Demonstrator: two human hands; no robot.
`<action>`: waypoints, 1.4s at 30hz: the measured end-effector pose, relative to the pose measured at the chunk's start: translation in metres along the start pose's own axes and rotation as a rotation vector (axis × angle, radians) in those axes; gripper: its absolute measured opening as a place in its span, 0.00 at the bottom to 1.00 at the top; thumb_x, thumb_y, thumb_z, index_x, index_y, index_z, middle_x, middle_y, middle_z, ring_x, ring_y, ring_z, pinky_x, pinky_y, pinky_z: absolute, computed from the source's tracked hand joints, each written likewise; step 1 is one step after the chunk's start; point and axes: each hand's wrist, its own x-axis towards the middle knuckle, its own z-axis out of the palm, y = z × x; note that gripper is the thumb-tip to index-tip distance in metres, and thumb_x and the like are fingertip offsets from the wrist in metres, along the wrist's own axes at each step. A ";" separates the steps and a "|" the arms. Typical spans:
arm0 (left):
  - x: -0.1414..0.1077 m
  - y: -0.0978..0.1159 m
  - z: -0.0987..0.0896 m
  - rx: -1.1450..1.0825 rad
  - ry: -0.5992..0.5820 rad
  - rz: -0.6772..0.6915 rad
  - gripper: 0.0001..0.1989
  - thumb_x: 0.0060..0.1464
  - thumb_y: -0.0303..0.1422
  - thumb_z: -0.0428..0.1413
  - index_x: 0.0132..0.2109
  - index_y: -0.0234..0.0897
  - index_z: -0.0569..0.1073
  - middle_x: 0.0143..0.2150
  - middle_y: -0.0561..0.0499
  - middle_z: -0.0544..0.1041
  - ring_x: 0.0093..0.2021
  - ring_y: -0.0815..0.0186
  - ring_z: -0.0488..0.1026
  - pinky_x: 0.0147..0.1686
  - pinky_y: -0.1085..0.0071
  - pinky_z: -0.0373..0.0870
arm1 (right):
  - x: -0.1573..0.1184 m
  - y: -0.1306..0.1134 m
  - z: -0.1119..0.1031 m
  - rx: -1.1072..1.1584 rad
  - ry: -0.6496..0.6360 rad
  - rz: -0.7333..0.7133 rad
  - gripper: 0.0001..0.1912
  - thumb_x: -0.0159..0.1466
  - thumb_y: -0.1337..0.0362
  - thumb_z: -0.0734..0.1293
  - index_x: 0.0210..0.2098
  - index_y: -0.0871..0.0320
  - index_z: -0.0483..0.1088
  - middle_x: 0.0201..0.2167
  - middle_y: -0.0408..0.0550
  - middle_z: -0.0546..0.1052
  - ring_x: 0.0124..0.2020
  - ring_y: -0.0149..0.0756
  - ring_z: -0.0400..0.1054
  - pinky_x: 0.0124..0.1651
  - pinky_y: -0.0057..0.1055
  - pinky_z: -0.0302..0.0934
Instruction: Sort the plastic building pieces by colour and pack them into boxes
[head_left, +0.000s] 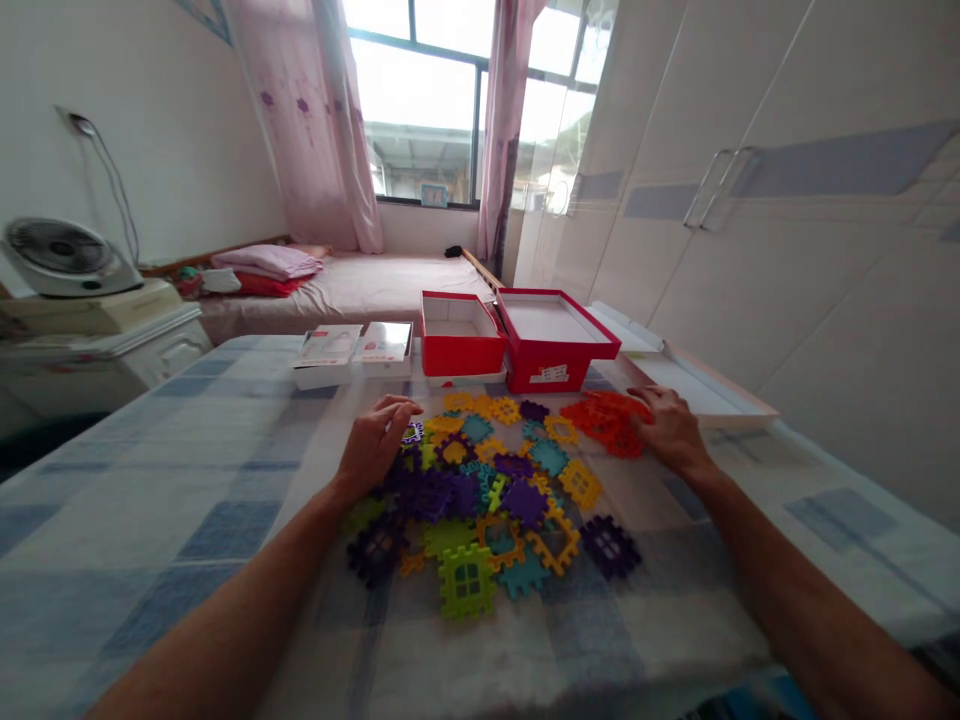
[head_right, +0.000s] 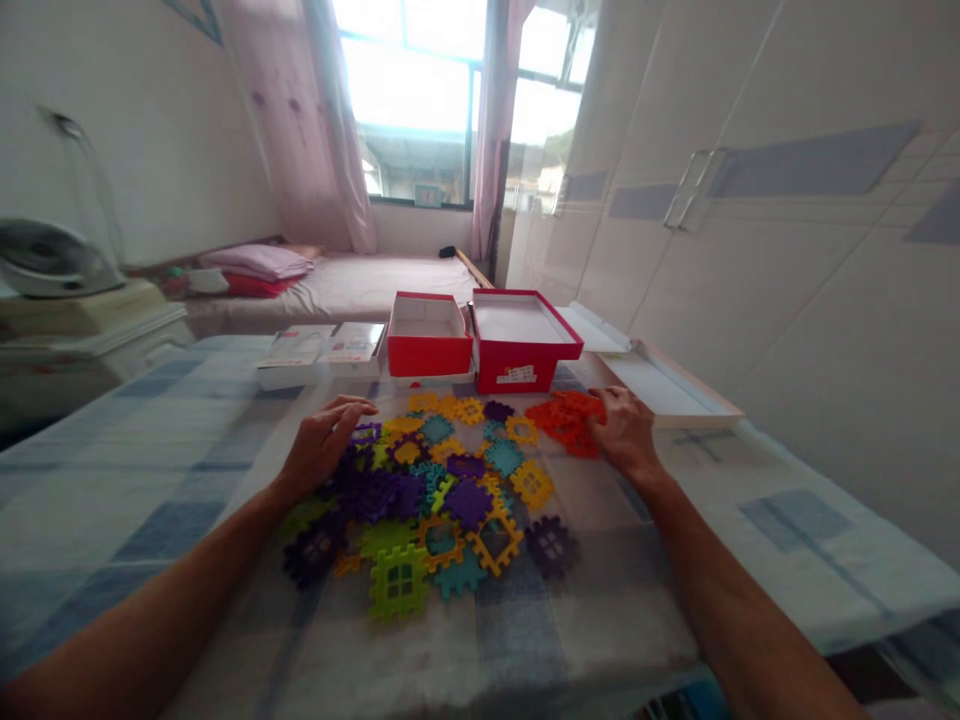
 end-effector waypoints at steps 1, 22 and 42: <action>0.001 -0.002 -0.001 -0.027 0.046 -0.036 0.20 0.61 0.39 0.41 0.39 0.34 0.75 0.42 0.48 0.74 0.45 0.65 0.71 0.48 0.71 0.63 | -0.008 -0.006 -0.004 0.048 0.018 -0.043 0.21 0.58 0.63 0.59 0.50 0.61 0.68 0.49 0.57 0.68 0.52 0.45 0.61 0.56 0.42 0.54; 0.003 -0.033 0.005 -0.169 0.116 -0.359 0.30 0.57 0.51 0.40 0.34 0.31 0.76 0.36 0.42 0.78 0.39 0.60 0.74 0.42 0.66 0.68 | -0.100 -0.143 -0.006 0.633 -0.248 -0.158 0.23 0.65 0.55 0.54 0.57 0.54 0.56 0.59 0.51 0.59 0.63 0.41 0.48 0.63 0.46 0.44; 0.000 -0.021 0.008 0.135 -0.171 -0.005 0.14 0.57 0.38 0.48 0.36 0.38 0.76 0.38 0.49 0.75 0.39 0.65 0.72 0.43 0.70 0.66 | -0.028 -0.194 0.014 0.722 -0.306 -0.395 0.13 0.61 0.67 0.62 0.44 0.56 0.71 0.40 0.47 0.76 0.42 0.34 0.69 0.48 0.33 0.60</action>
